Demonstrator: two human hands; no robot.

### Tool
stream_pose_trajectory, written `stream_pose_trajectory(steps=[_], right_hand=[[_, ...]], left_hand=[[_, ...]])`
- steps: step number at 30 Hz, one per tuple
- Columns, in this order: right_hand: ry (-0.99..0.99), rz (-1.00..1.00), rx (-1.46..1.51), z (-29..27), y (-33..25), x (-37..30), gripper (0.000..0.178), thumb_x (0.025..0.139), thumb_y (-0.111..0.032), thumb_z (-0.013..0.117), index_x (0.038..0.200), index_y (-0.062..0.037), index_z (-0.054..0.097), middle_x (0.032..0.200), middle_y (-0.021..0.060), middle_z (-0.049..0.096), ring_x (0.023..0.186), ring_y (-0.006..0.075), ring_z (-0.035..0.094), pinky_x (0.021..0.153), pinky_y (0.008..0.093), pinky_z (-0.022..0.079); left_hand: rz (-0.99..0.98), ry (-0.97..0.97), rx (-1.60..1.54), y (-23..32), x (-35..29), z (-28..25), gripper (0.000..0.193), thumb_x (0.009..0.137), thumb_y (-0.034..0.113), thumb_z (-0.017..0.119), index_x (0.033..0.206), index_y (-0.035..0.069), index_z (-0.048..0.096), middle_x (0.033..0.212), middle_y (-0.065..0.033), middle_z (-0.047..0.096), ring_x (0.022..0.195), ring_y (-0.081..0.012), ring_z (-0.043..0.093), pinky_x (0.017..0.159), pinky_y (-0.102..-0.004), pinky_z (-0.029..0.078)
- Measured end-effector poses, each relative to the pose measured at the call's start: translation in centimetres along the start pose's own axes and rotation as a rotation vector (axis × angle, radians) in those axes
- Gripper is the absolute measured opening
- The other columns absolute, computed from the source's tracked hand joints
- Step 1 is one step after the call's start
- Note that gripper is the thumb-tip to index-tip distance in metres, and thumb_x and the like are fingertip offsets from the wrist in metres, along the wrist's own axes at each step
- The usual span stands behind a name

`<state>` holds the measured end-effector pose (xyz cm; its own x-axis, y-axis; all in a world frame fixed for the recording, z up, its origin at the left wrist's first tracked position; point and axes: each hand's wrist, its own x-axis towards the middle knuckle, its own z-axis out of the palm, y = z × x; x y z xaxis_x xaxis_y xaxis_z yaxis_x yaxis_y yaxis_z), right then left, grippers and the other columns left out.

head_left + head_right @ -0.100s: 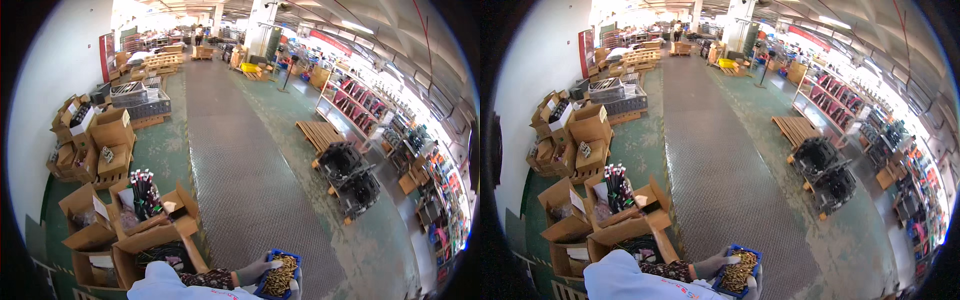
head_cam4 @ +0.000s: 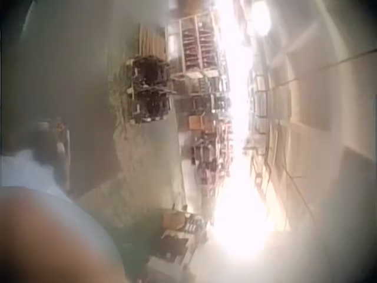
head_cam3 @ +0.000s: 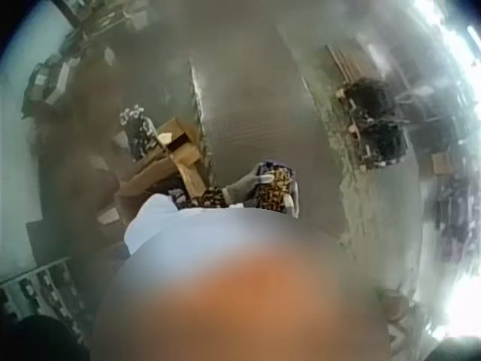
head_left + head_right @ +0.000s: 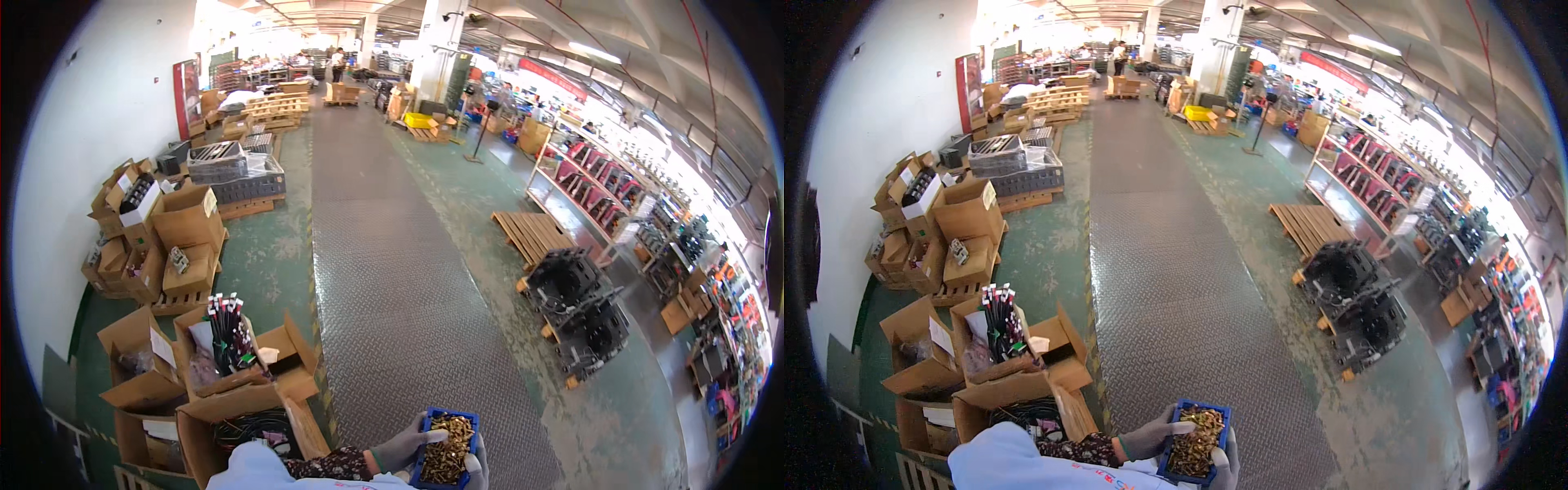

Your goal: The person walks through a factory floor carrying a blue bin of small components, places it on a workbench, and assembles an electronic device using a pneumatic screwdriver. They install a fan, secure a metal casing, and connect internal wiring before moving to another station to retrieve more components.

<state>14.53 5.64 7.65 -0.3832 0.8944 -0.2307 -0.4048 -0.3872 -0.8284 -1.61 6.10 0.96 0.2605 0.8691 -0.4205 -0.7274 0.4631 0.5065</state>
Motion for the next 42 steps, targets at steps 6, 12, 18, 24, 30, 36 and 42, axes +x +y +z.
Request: stream_pose_trajectory(steps=[6, 12, 18, 24, 30, 36, 42], right_hand=[[-0.134, 0.093, -0.091, -5.5, -5.7, 24.8, 0.06, 0.092, -0.014, 0.057, 0.147, -0.001, 0.035, 0.142, 0.0131, 0.048, 0.126, 0.0242, 0.05, 0.105, 0.0367, 0.042], [-0.198, 0.189, 0.076, -2.9, -9.3, 44.3, 0.061, 0.092, -0.012, 0.057, 0.147, -0.0004, 0.035, 0.143, 0.0126, 0.047, 0.127, 0.023, 0.049, 0.104, 0.0346, 0.042], [-0.125, 0.098, 0.048, -1.6, -14.4, 63.7, 0.064, 0.09, -0.016, 0.059, 0.147, -0.0008, 0.035, 0.143, 0.0131, 0.047, 0.127, 0.0233, 0.049, 0.104, 0.0353, 0.042], [-0.112, 0.011, 0.047, -0.8, -18.3, 85.3, 0.064, 0.09, -0.017, 0.059, 0.147, -0.001, 0.035, 0.143, 0.0128, 0.047, 0.126, 0.0236, 0.05, 0.104, 0.0356, 0.043], [-0.183, 0.081, 0.091, 0.3, -21.7, 108.3, 0.063, 0.091, -0.014, 0.058, 0.148, -0.0012, 0.034, 0.145, 0.0126, 0.046, 0.129, 0.0235, 0.047, 0.106, 0.0354, 0.04], [-0.233, 0.204, 0.018, 5.0, -27.2, 131.7, 0.066, 0.089, -0.011, 0.052, 0.149, 0.0008, 0.028, 0.146, 0.0161, 0.043, 0.133, 0.0263, 0.045, 0.109, 0.0385, 0.038], [-0.293, 0.093, -0.022, 4.3, -26.3, 156.4, 0.067, 0.091, -0.008, 0.056, 0.152, -0.0036, 0.027, 0.149, 0.0125, 0.041, 0.131, 0.025, 0.046, 0.108, 0.0373, 0.039]], left_hand=[[0.305, 0.13, -0.026, 12.3, 16.0, 2.4, 0.067, 0.089, 0.016, 0.069, 0.14, 0.007, 0.027, 0.132, -0.0127, 0.048, 0.119, -0.0224, 0.054, 0.101, -0.0394, 0.047], [0.286, 0.208, -0.004, 25.4, 30.5, -0.6, 0.065, 0.089, 0.013, 0.067, 0.139, 0.006, 0.027, 0.129, -0.0145, 0.051, 0.116, -0.0242, 0.057, 0.099, -0.0409, 0.05], [0.171, 0.19, 0.011, 41.8, 45.3, 0.6, 0.065, 0.087, 0.011, 0.069, 0.136, 0.004, 0.027, 0.125, -0.0146, 0.051, 0.114, -0.0247, 0.058, 0.097, -0.0416, 0.052], [0.192, 0.163, 0.082, 55.7, 62.6, -2.1, 0.068, 0.089, 0.014, 0.067, 0.141, 0.005, 0.024, 0.13, -0.0156, 0.048, 0.116, -0.025, 0.056, 0.097, -0.041, 0.052], [0.243, 0.192, 0.081, 70.3, 78.3, -6.1, 0.074, 0.088, 0.011, 0.067, 0.144, 0.007, 0.02, 0.136, -0.0182, 0.042, 0.125, -0.0293, 0.05, 0.103, -0.0464, 0.046], [0.311, 0.225, 0.023, 88.0, 91.5, -6.6, 0.074, 0.087, 0.01, 0.067, 0.143, 0.006, 0.02, 0.136, -0.0176, 0.041, 0.125, -0.0295, 0.049, 0.105, -0.0467, 0.044], [0.267, 0.263, 0.1, 103.5, 109.0, -10.4, 0.076, 0.086, 0.012, 0.068, 0.144, 0.006, 0.018, 0.135, -0.0175, 0.043, 0.123, -0.0294, 0.051, 0.104, -0.0448, 0.045]])
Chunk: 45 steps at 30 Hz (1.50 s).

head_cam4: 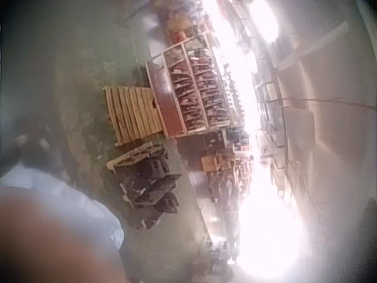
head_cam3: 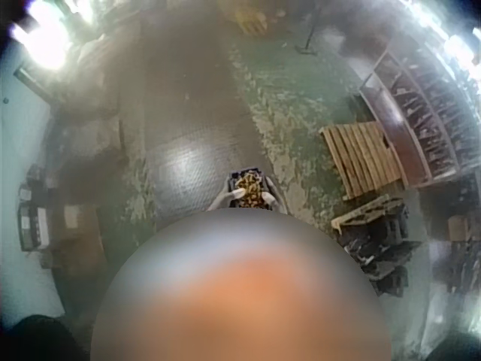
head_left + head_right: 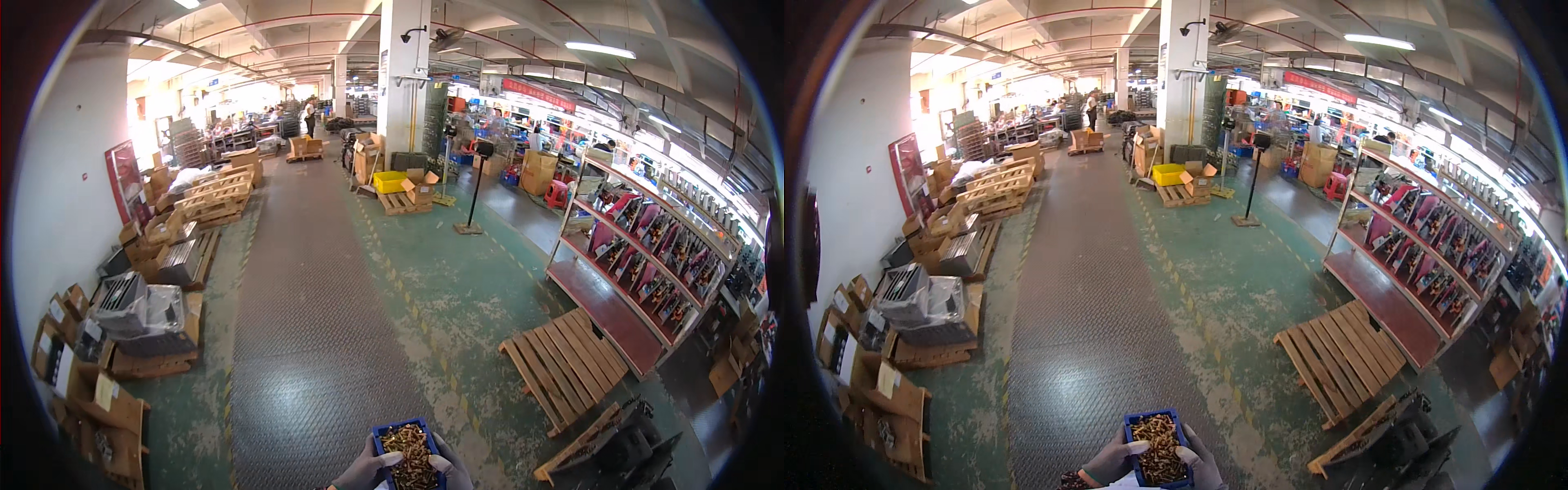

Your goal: The person walks through a factory floor carrying a blue bin of small components, places it on a workbench, and assembles an electronic device using a pneumatic screwdriver. They install a fan, secure a metal casing, and connect internal wiring before moving to another station to retrieve more components.

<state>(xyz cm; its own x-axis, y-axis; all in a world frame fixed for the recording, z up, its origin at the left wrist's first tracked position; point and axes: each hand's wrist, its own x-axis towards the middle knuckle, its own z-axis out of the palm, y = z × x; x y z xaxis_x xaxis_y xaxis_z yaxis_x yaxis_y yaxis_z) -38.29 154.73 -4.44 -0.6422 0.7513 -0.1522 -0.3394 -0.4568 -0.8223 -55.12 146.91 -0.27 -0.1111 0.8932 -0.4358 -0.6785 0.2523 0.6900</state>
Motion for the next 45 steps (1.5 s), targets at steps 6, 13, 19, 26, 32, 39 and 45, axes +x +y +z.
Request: stream_pose_trajectory(steps=[6, 13, 19, 26, 32, 39, 45], right_hand=[[0.189, 0.003, 0.086, -2.6, -11.2, 19.2, 0.068, 0.092, -0.012, 0.057, 0.152, -0.004, 0.026, 0.148, 0.0125, 0.042, 0.131, 0.0262, 0.046, 0.108, 0.038, 0.039], [0.303, -0.098, 0.114, -11.5, -20.1, 41.3, 0.068, 0.091, -0.013, 0.056, 0.151, -0.0027, 0.026, 0.147, 0.0132, 0.043, 0.13, 0.026, 0.047, 0.108, 0.0379, 0.039], [0.323, -0.122, 0.147, -20.5, -27.6, 60.9, 0.067, 0.091, -0.014, 0.056, 0.15, -0.0016, 0.027, 0.146, 0.0139, 0.044, 0.129, 0.0258, 0.047, 0.107, 0.0378, 0.039], [0.286, -0.089, 0.1, -29.4, -39.8, 83.2, 0.067, 0.09, -0.015, 0.056, 0.15, -0.0003, 0.028, 0.144, 0.0146, 0.045, 0.129, 0.0256, 0.048, 0.107, 0.0377, 0.04], [0.347, -0.151, 0.122, -39.4, -46.7, 102.8, 0.067, 0.09, -0.017, 0.055, 0.149, 0.0008, 0.029, 0.143, 0.0153, 0.046, 0.128, 0.0254, 0.048, 0.107, 0.0376, 0.04], [0.548, -0.265, 0.173, -49.5, -59.3, 119.3, 0.067, 0.089, -0.018, 0.055, 0.148, 0.0021, 0.029, 0.141, 0.016, 0.047, 0.127, 0.0252, 0.049, 0.106, 0.0375, 0.04], [0.642, -0.343, 0.241, -62.0, -67.8, 131.3, 0.065, 0.088, -0.014, 0.054, 0.147, 0.0037, 0.032, 0.14, 0.0161, 0.047, 0.126, 0.0239, 0.05, 0.105, 0.0352, 0.041]], left_hand=[[-0.104, -0.126, 0.065, 12.2, 22.2, 3.9, 0.076, 0.088, 0.008, 0.067, 0.145, 0.007, 0.017, 0.136, -0.0157, 0.042, 0.125, -0.0279, 0.049, 0.107, -0.0447, 0.043], [-0.289, -0.296, 0.063, 21.0, 49.5, 9.0, 0.073, 0.089, 0.003, 0.065, 0.146, 0.007, 0.02, 0.139, -0.0137, 0.042, 0.127, -0.0248, 0.048, 0.106, -0.0404, 0.043], [-0.327, -0.245, -0.002, 27.5, 70.2, 13.5, 0.073, 0.089, 0.004, 0.064, 0.148, 0.012, 0.021, 0.142, -0.0127, 0.042, 0.128, -0.0268, 0.048, 0.105, -0.0425, 0.044], [-0.197, -0.265, 0.054, 39.4, 92.7, 20.3, 0.069, 0.089, 0.006, 0.064, 0.146, 0.009, 0.025, 0.134, -0.0092, 0.049, 0.119, -0.0197, 0.054, 0.098, -0.0372, 0.049], [-0.287, -0.297, 0.154, 45.3, 115.6, 24.9, 0.083, 0.087, 0.004, 0.065, 0.152, 0.012, 0.015, 0.141, -0.0114, 0.043, 0.128, -0.0239, 0.048, 0.105, -0.0393, 0.043], [-0.367, -0.532, 0.33, 54.7, 139.7, 37.7, 0.079, 0.091, 0.014, 0.067, 0.15, 0.006, 0.015, 0.139, -0.0123, 0.043, 0.125, -0.0198, 0.048, 0.1, -0.0356, 0.047], [-0.451, -0.611, 0.368, 56.0, 158.4, 48.2, 0.082, 0.088, 0.011, 0.068, 0.152, 0.011, 0.016, 0.143, -0.0108, 0.041, 0.13, -0.0225, 0.045, 0.107, -0.0399, 0.041]])
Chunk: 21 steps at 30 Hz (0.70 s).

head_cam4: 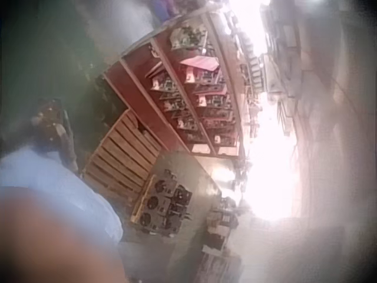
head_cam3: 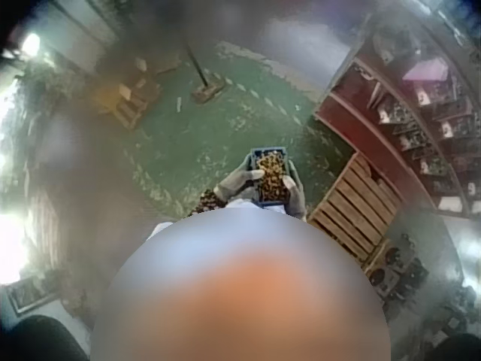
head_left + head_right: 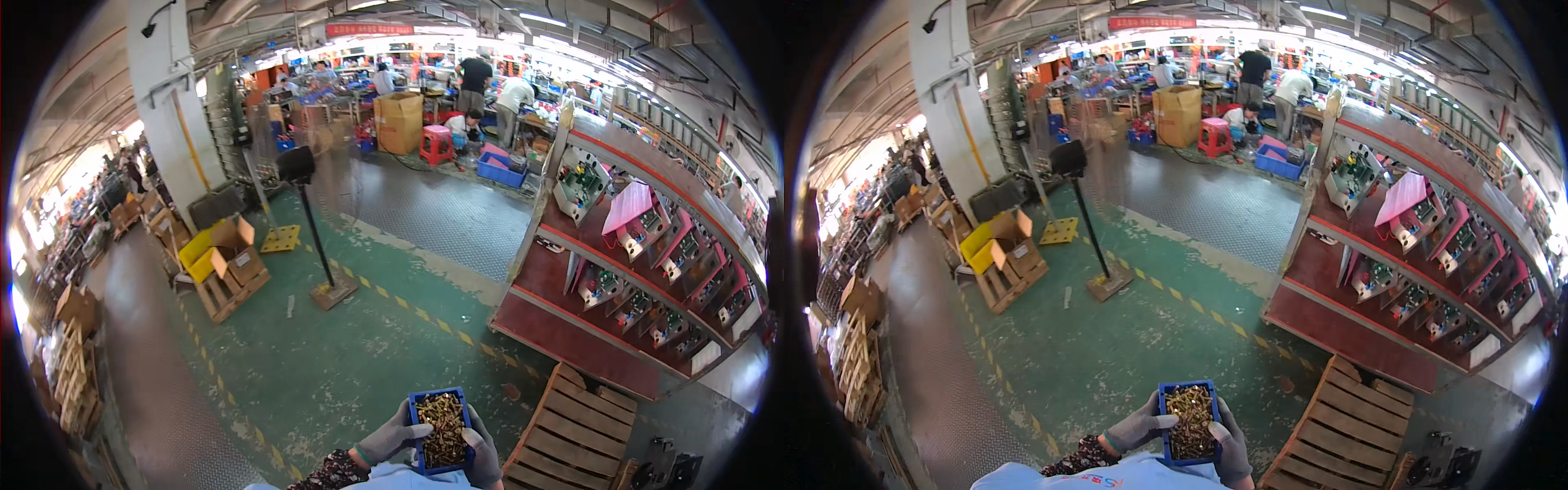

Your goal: The person walks through a factory floor carrying a blue bin of small components, places it on a workbench, and assembles an electronic device using a pneumatic screwdriver. They install a fan, secure a metal casing, and connect internal wiring before moving to another station to retrieve more components.

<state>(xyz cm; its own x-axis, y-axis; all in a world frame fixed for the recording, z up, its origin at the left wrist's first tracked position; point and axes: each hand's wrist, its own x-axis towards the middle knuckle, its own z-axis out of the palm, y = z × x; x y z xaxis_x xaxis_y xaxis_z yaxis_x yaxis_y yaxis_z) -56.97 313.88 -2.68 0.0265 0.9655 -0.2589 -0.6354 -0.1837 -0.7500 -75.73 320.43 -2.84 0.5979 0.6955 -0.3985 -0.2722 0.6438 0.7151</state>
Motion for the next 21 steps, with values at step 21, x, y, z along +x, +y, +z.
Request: stream_pose_trajectory(steps=[21], right_hand=[[0.0, -0.069, 0.062, -3.4, -23.8, 68.3, 0.069, 0.087, -0.017, 0.055, 0.149, 0.0033, 0.03, 0.145, 0.0167, 0.042, 0.13, 0.0241, 0.045, 0.109, 0.0365, 0.037]], left_hand=[[0.026, -0.043, 0.177, 39.4, 61.6, -8.0, 0.083, 0.084, 0.024, 0.072, 0.148, 0.006, 0.022, 0.14, -0.0121, 0.043, 0.125, -0.0213, 0.049, 0.102, -0.0366, 0.045]])
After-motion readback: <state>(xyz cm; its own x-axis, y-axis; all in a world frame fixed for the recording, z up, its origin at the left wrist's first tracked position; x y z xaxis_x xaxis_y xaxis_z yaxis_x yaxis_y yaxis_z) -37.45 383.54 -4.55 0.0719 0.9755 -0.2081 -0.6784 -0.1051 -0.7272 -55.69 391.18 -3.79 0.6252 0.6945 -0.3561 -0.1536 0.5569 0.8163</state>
